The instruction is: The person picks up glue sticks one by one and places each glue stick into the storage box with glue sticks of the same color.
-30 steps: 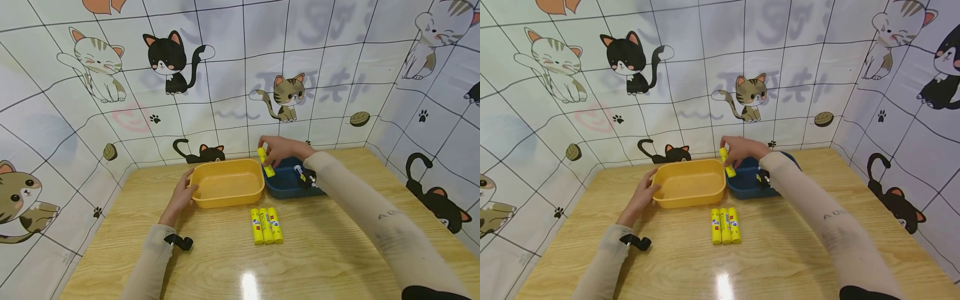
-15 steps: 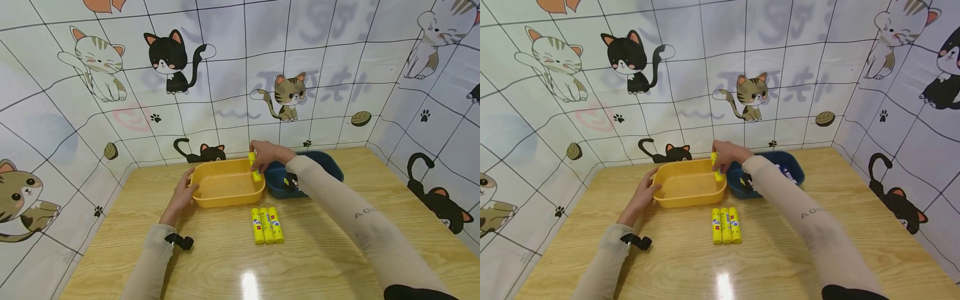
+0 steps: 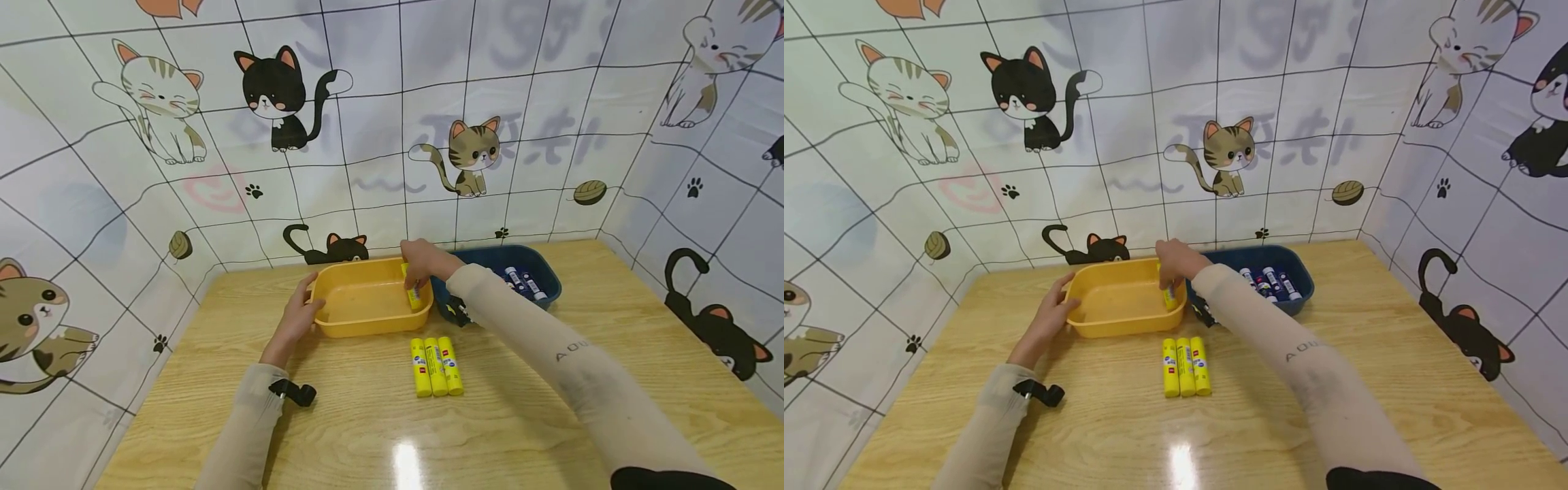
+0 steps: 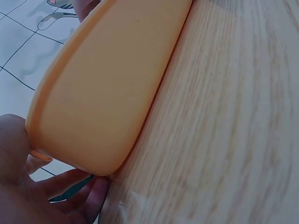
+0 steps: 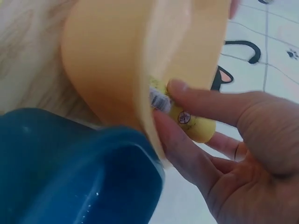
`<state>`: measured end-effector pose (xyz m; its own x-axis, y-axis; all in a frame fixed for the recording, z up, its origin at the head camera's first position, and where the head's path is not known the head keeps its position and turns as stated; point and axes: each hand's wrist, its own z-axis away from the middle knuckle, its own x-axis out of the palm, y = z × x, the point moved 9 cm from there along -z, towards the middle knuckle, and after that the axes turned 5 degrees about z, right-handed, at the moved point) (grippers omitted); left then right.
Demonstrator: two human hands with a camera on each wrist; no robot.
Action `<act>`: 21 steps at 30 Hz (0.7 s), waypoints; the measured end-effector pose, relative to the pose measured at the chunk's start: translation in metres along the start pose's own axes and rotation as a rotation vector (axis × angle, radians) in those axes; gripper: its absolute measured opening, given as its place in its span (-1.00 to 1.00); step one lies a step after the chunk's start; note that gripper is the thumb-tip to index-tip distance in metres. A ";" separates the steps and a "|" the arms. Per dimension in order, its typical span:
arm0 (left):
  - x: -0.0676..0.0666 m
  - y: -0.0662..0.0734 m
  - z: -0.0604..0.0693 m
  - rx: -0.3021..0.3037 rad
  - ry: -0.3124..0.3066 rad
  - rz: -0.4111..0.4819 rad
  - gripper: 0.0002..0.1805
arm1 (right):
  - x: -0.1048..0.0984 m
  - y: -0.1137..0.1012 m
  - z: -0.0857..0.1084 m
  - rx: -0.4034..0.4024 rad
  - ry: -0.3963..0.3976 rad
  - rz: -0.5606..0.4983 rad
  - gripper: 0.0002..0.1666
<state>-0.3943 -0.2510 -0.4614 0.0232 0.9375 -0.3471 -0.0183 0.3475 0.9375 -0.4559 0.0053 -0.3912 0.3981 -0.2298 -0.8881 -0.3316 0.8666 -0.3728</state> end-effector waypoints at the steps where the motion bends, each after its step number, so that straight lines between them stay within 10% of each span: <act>1: 0.000 0.000 0.000 0.001 0.000 0.001 -0.26 | 0.002 -0.001 -0.001 0.003 0.008 0.026 -0.29; 21: 0.000 0.000 -0.002 0.005 0.004 0.001 -0.27 | 0.023 -0.013 -0.010 0.054 0.073 0.254 -0.76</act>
<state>-0.3962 -0.2507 -0.4614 0.0193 0.9379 -0.3465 -0.0133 0.3467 0.9379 -0.4514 -0.0153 -0.4095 0.2446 -0.0318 -0.9691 -0.3660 0.9225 -0.1227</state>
